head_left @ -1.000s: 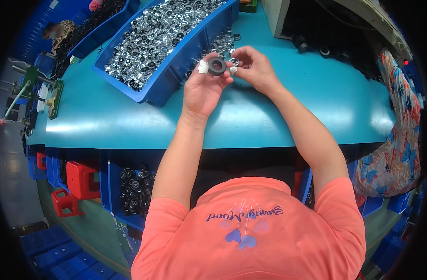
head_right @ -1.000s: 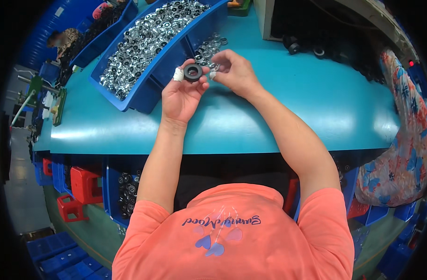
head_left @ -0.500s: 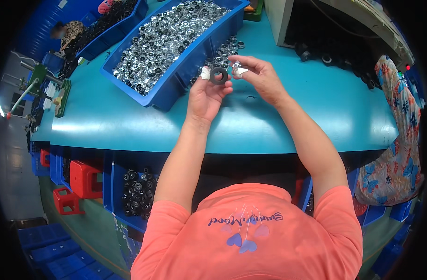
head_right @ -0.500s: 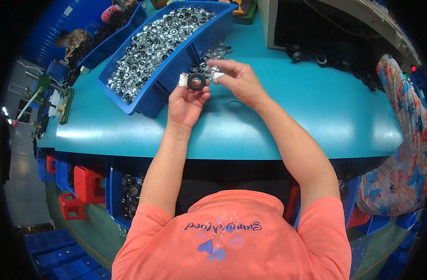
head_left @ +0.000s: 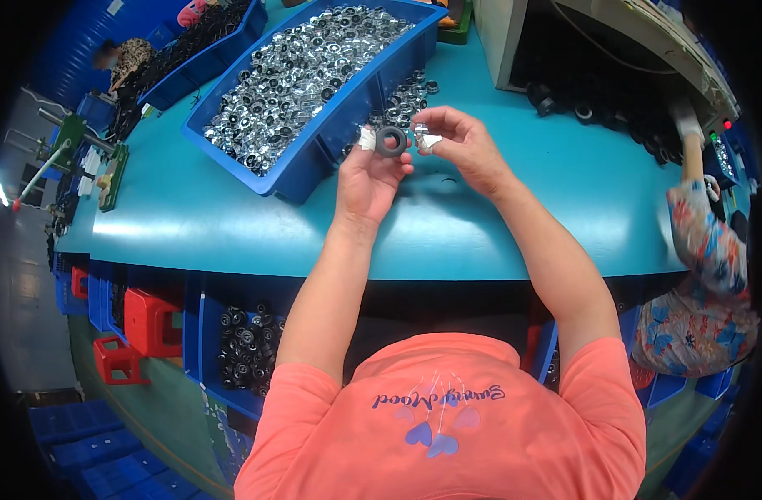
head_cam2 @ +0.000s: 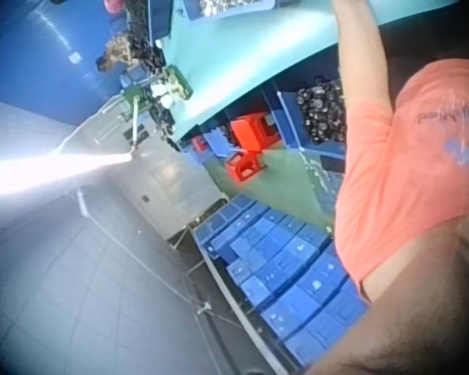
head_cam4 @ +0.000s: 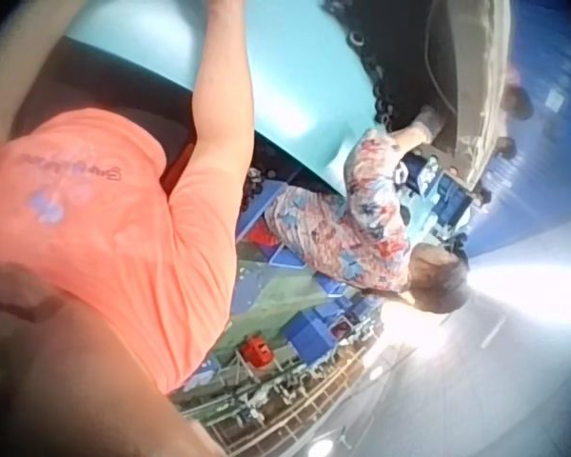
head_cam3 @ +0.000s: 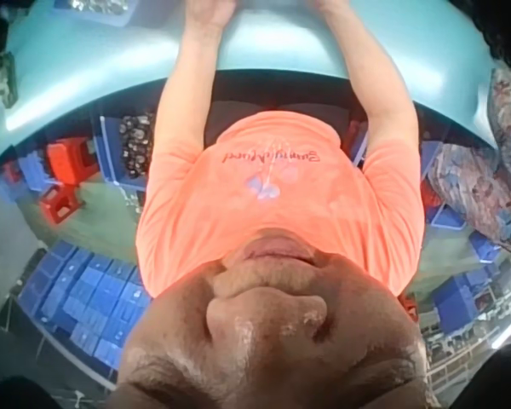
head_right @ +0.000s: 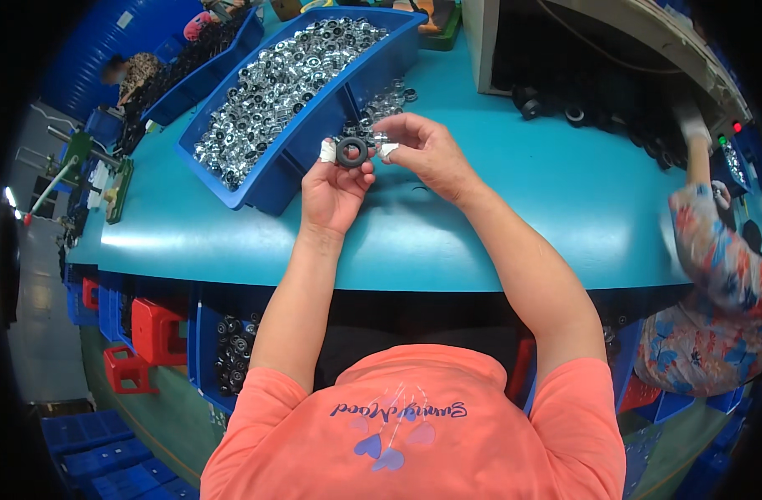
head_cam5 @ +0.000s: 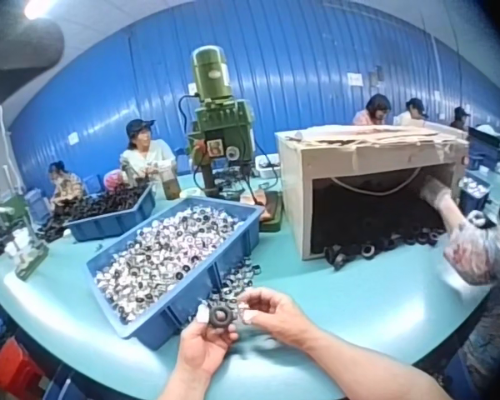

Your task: Assembling small hardware components manually at a factory workbench.

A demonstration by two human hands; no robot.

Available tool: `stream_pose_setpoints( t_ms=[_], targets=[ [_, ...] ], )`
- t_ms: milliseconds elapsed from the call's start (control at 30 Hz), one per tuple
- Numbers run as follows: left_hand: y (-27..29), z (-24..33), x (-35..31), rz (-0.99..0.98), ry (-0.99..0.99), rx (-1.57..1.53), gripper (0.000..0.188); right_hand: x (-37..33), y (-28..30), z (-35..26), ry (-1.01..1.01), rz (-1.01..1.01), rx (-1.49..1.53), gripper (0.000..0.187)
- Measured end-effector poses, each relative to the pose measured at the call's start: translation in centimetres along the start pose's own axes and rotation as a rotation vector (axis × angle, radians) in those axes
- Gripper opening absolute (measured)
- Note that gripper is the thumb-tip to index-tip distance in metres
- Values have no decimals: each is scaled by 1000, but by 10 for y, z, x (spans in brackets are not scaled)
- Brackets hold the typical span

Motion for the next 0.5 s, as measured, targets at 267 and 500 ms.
stream_pose_setpoints(
  t_ms=[267, 500],
  targets=[
    [-5, 2, -1, 1, -1, -66, 38, 2, 2, 2, 0, -2, 19, 40],
    [-3, 2, 0, 16, 3, -27, 30, 2, 2, 0, -2, -9, -6, 41]
  ],
)
Point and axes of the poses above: each hand's wrist, its own x-axis towards the middle knuckle, its own y-axis out of the back of the hand, z = x × y, the point moved 6 cm from there along x, towards the middle knuckle, and after that the axes turned 14 degrees about -y, right-handed, at the moved point
